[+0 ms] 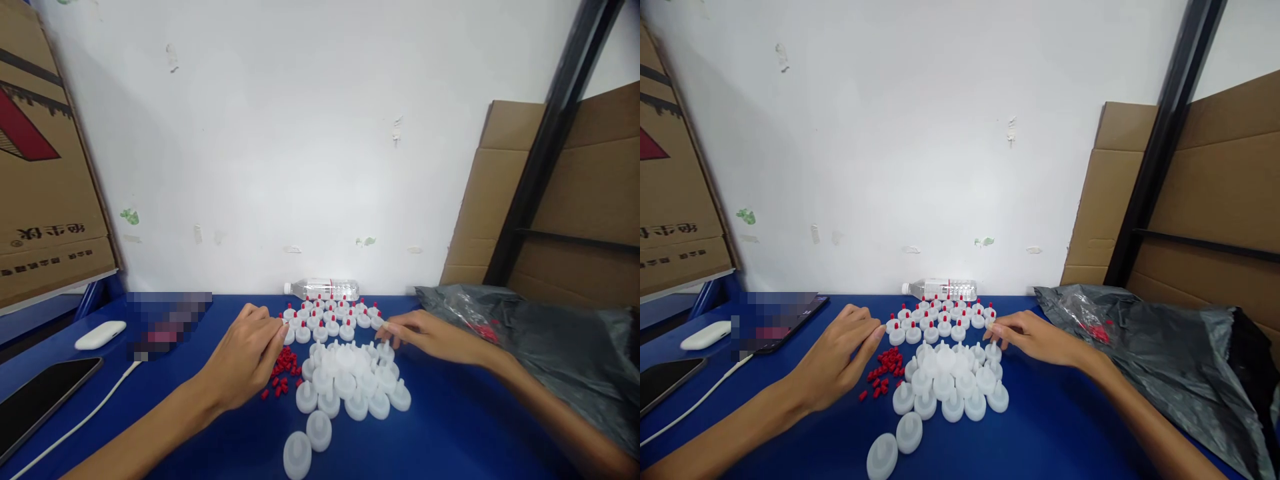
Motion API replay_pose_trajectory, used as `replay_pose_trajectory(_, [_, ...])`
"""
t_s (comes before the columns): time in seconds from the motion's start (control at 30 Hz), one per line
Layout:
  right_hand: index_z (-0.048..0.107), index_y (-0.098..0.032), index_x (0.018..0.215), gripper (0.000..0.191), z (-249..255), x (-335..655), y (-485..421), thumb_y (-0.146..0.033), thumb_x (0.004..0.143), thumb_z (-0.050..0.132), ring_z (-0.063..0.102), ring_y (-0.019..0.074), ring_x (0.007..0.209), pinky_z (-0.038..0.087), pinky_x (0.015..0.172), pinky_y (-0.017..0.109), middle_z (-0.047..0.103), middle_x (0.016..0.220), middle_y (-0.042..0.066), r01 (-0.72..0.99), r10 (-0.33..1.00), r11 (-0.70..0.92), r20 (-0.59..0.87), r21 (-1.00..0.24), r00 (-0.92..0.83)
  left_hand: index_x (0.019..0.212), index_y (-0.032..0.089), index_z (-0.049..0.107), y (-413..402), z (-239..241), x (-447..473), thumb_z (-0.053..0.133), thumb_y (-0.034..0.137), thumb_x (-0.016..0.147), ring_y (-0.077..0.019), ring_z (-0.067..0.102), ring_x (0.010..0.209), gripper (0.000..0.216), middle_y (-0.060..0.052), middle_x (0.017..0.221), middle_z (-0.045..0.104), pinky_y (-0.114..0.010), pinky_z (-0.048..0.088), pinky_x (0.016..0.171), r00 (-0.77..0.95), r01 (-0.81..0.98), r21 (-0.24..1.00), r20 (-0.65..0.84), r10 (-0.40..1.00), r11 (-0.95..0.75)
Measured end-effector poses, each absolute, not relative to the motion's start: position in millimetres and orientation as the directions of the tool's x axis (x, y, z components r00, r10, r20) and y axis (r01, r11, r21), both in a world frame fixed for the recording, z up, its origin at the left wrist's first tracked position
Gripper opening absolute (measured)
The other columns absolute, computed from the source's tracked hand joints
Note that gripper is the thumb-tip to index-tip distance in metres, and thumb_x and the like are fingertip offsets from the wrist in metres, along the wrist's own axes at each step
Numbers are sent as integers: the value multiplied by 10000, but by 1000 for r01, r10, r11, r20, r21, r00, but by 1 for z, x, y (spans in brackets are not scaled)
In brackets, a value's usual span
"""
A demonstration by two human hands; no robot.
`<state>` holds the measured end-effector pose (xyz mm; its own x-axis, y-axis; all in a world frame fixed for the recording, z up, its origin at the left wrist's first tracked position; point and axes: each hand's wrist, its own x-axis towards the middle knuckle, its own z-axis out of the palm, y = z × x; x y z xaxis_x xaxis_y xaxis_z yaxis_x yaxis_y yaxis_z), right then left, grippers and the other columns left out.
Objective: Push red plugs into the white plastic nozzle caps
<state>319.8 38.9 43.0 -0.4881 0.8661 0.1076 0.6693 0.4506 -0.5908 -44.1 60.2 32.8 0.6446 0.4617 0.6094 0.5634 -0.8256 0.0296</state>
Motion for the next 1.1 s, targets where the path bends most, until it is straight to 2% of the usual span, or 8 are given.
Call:
replay_pose_trajectory(0.13, [731, -198, 1113, 524, 41, 319, 39, -558, 1025, 360, 708, 208, 839, 546, 762, 344, 738, 1036, 83, 657, 866, 434, 85, -617, -493, 695, 192, 408, 60, 32, -43, 316, 171, 1037, -173, 380, 653, 356, 2, 652, 460, -367, 312, 693, 650, 563, 16, 608, 456, -826])
replay_pose_trajectory(0.33, [720, -195, 1040, 522, 41, 320, 41, -558, 1028, 345, 698, 195, 794, 536, 742, 333, 744, 977, 66, 692, 887, 437, 150, -575, -437, 687, 191, 400, 61, 32, -41, 308, 181, 1042, -170, 371, 648, 368, 6, 637, 443, -373, 318, 703, 654, 570, 21, 593, 469, -822])
replay_pose_trajectory(0.53, [713, -210, 931, 514, 39, 324, 45, -562, 1022, 350, 686, 206, 705, 541, 696, 338, 729, 789, 36, 804, 911, 404, 271, -437, -311, 697, 191, 424, 60, 32, -39, 329, 198, 1037, -173, 385, 654, 353, 7, 650, 458, -363, 318, 690, 650, 590, 28, 576, 496, -807])
replay_pose_trajectory(0.6, [704, -212, 960, 502, 36, 326, 48, -573, 1015, 360, 692, 242, 791, 539, 775, 389, 739, 862, 59, 827, 904, 387, 346, -408, -252, 726, 191, 457, 60, 31, -38, 355, 207, 1030, -183, 417, 684, 322, 0, 683, 495, -357, 326, 692, 647, 605, 36, 559, 518, -795])
replay_pose_trajectory(0.7, [678, -216, 1139, 502, 27, 328, 53, -569, 1022, 340, 651, 287, 1074, 473, 992, 479, 716, 1149, 103, 835, 877, 393, 429, -385, -215, 789, 189, 509, 61, 27, -37, 425, 231, 1014, -202, 459, 742, 243, -14, 767, 558, -349, 347, 703, 640, 630, 38, 540, 546, -776])
replay_pose_trajectory(0.8, [617, -240, 1317, 516, 15, 330, 56, -552, 1036, 318, 537, 280, 1297, 361, 1140, 511, 614, 1385, 83, 817, 874, 427, 409, -388, -263, 873, 189, 560, 65, 21, -37, 499, 248, 1000, -218, 489, 820, 153, -31, 882, 602, -351, 376, 740, 673, 618, 33, 494, 551, -785])
replay_pose_trajectory(0.97, [546, -233, 1425, 537, 2, 328, 59, -528, 1050, 299, 501, 269, 1352, 354, 1165, 503, 563, 1456, 71, 797, 879, 455, 344, -399, -330, 951, 199, 604, 68, 14, -37, 535, 214, 1001, -224, 512, 925, 87, -45, 1002, 618, -359, 409, 812, 740, 585, 48, 379, 556, -810])
replay_pose_trajectory(1.1, [545, -244, 1426, 525, 0, 331, 63, -541, 1035, 358, 529, 285, 1326, 369, 1146, 525, 583, 1434, 76, 794, 872, 469, 343, -386, -348, 937, 202, 621, 68, 11, -38, 530, 207, 1001, -217, 524, 911, 110, -44, 986, 615, -346, 427, 790, 745, 573, 61, 378, 550, -818])
